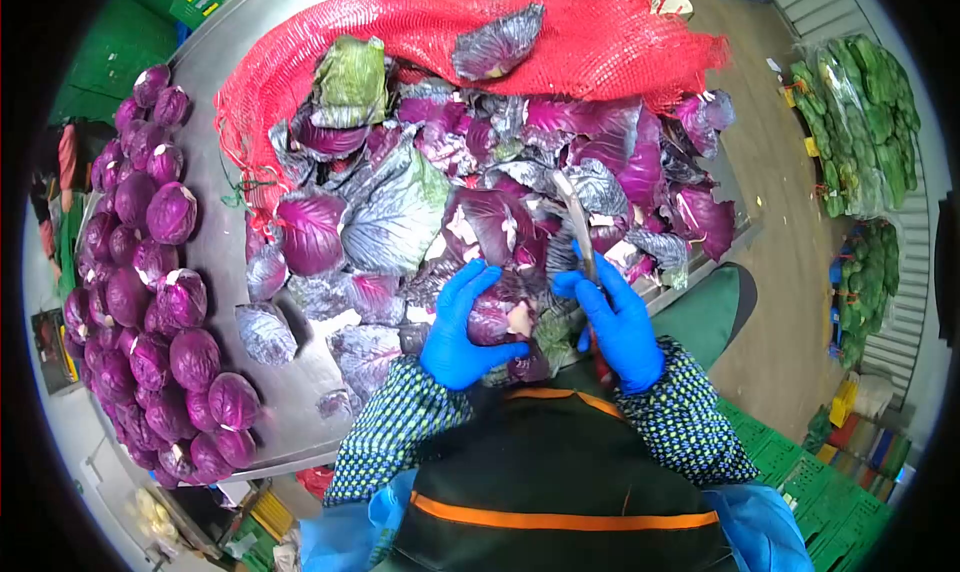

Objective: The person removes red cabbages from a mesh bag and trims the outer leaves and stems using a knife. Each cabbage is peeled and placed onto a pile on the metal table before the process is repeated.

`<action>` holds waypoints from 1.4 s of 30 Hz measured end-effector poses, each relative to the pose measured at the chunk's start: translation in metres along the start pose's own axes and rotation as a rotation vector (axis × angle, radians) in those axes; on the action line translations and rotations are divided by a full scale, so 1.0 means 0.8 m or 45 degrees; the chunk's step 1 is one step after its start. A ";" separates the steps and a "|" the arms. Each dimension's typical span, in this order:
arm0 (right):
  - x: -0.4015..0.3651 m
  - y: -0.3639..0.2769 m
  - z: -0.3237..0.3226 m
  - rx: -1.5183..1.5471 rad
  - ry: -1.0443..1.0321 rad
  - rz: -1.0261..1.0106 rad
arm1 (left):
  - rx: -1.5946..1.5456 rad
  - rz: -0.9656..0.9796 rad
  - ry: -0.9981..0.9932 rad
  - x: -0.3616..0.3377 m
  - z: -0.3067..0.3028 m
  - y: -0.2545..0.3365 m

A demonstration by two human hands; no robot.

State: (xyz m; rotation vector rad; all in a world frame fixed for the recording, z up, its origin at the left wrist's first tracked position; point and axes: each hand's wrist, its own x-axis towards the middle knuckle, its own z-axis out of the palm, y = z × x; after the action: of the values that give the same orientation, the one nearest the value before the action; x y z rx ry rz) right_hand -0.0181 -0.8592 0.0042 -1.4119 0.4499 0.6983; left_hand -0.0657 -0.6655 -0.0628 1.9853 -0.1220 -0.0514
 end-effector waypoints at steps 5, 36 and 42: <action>-0.011 0.035 -0.017 -0.940 -0.147 -0.674 | 0.053 -0.161 0.062 -0.019 0.007 -0.001; 0.058 -0.061 -0.008 -0.126 0.069 -0.613 | -1.545 -0.365 0.353 -0.028 -0.072 0.089; -0.021 -0.082 0.074 -0.595 -0.359 -1.274 | -0.879 -0.172 0.542 -0.005 -0.080 0.100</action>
State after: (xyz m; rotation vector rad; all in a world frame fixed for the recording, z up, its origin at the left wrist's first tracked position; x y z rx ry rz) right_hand 0.0076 -0.8049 0.0710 -1.6962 -0.6680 0.1551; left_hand -0.0687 -0.6393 0.0362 1.2757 0.2750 0.2158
